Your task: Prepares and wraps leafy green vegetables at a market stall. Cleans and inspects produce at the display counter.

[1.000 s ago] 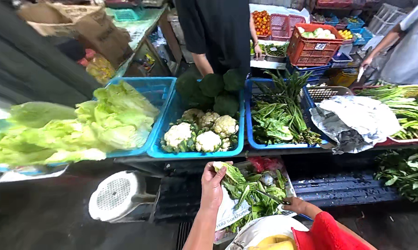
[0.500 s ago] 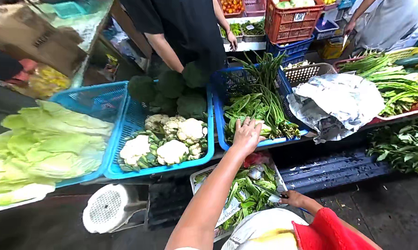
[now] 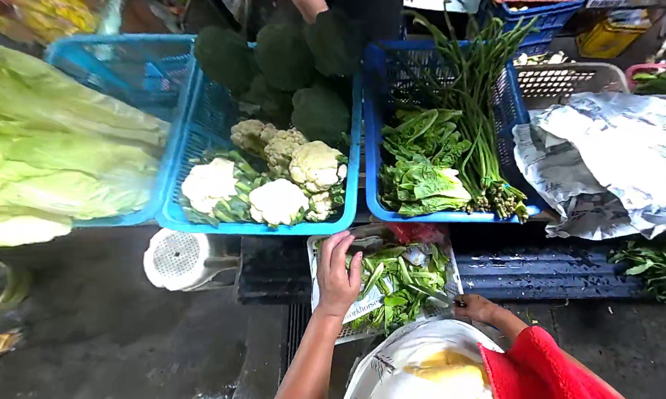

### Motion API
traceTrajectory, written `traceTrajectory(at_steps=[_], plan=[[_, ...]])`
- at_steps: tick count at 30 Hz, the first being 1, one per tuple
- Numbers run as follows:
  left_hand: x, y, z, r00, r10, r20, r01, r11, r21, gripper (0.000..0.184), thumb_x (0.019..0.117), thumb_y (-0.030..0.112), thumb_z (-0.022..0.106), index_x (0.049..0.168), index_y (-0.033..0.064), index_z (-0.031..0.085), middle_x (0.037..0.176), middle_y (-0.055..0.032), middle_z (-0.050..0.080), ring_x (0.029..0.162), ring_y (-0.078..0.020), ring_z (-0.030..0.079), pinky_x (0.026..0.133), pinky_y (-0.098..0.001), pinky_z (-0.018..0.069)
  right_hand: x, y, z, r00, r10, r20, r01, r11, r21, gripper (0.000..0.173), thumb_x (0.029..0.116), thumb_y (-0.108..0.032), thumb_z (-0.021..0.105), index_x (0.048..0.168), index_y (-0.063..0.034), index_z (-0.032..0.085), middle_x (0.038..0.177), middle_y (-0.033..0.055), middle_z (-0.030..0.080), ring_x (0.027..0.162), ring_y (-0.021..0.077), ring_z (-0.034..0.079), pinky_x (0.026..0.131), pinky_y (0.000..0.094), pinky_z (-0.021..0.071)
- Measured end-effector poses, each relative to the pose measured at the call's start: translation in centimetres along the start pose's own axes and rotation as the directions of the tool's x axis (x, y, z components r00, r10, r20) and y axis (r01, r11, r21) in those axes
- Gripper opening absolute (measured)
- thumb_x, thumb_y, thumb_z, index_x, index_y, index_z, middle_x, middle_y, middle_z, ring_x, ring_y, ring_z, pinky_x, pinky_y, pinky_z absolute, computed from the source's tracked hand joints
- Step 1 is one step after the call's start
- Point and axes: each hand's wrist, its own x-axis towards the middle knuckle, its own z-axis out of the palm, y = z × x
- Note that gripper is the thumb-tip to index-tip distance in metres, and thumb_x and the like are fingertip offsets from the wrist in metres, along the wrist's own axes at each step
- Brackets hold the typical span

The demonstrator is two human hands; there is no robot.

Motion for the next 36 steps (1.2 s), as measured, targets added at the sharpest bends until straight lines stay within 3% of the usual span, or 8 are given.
traceTrajectory(at_steps=[5,9,13,17,22,26,31,36], plan=[[-4.8,-2.6,-0.7,0.947,-0.319,-0.024,0.320,0.944,0.076,0.033,0.1013,0.018,0.052,0.121,-0.0054,0.065,0.120,-0.0244,0.065,0.107,-0.0309,0.066,0.091,-0.0421,0.0562,1.6,-2.8,-3.2,0.994,-0.052,-0.092,0.049,0.998,-0.032,0.054,0.0991,-0.044,0.065,0.139,-0.0088,0.061,0.121,0.0199,0.069,0.113,0.0366,0.065,0.103,0.0621,0.0467],[-4.9,-2.4,0.9,0.722,-0.592,0.359,0.587,0.798,0.136,0.032,0.1037,0.017,0.052,0.127,-0.0008,0.064,0.122,-0.0183,0.068,0.113,-0.0286,0.066,0.099,-0.0452,0.0533,3.3,-5.3,-2.4,0.994,0.014,-0.110,-0.035,0.982,-0.186,0.057,0.1013,-0.042,0.061,0.149,-0.0129,0.050,0.130,0.0199,0.066,0.121,0.0386,0.063,0.105,0.0629,0.0460],[-3.6,-1.0,5.3,0.534,-0.521,0.666,0.548,0.813,0.197,0.034,0.1065,0.022,0.050,0.132,0.0036,0.063,0.132,-0.0155,0.065,0.124,-0.0271,0.062,0.110,-0.0458,0.0472,4.5,-5.8,1.4,0.999,0.030,0.044,-0.017,0.961,-0.277,0.048,0.1016,-0.039,0.059,0.137,-0.0056,0.060,0.128,0.0238,0.066,0.123,0.0416,0.062,0.104,0.0651,0.0454],[-2.5,0.5,12.0,0.384,-0.395,0.834,0.479,0.858,0.186,0.036,0.1072,0.020,0.048,0.137,0.0068,0.061,0.141,-0.0141,0.060,0.132,-0.0264,0.057,0.115,-0.0446,0.0425,3.9,-5.7,2.5,0.996,0.072,0.053,-0.053,0.954,-0.295,0.060,0.1024,-0.042,0.059,0.151,-0.0083,0.047,0.139,0.0217,0.061,0.130,0.0390,0.058,0.109,0.0610,0.0436],[-3.2,2.0,20.5,0.245,-0.614,0.750,0.521,0.736,0.432,0.070,0.1003,0.034,0.062,0.155,-0.0014,0.037,0.158,-0.0274,0.036,0.145,-0.0419,0.040,0.116,-0.0522,0.0401,2.8,-6.0,2.1,0.992,0.086,-0.089,-0.109,0.946,-0.305,0.073,0.1008,-0.029,0.061,0.163,-0.0096,0.027,0.153,0.0231,0.047,0.133,0.0403,0.055,0.109,0.0580,0.0456],[-3.6,1.7,24.2,0.287,-0.688,0.666,0.420,0.715,0.558,0.092,0.0853,0.034,0.075,0.159,0.0021,0.030,0.164,-0.0244,0.027,0.149,-0.0448,0.029,0.113,-0.0582,0.0387,3.3,-5.8,1.9,0.991,0.087,-0.106,-0.116,0.945,-0.306,0.073,0.0995,-0.026,0.061,0.163,-0.0136,0.027,0.154,0.0230,0.045,0.126,0.0410,0.060,0.103,0.0585,0.0504],[-2.6,-0.4,23.4,0.312,-0.612,0.727,0.385,0.781,0.492,0.072,0.0909,0.038,0.068,0.153,0.0088,0.046,0.157,-0.0184,0.043,0.145,-0.0381,0.041,0.115,-0.0598,0.0345,3.6,-5.1,1.9,0.994,0.076,-0.074,-0.093,0.963,-0.253,0.073,0.0990,-0.025,0.063,0.162,-0.0116,0.029,0.157,0.0225,0.040,0.133,0.0393,0.055,0.108,0.0548,0.0477],[2.0,-1.2,16.2,0.103,-0.595,0.797,0.446,0.744,0.498,0.069,0.0853,0.057,0.075,0.128,0.0046,0.067,0.134,-0.0234,0.062,0.128,-0.0421,0.056,0.105,-0.0668,0.0431,2.4,-4.8,0.7,0.976,-0.071,-0.207,0.024,0.975,-0.221,0.055,0.0987,-0.024,0.063,0.150,-0.0064,0.050,0.150,0.0228,0.049,0.134,0.0372,0.053,0.112,0.0515,0.0453]])
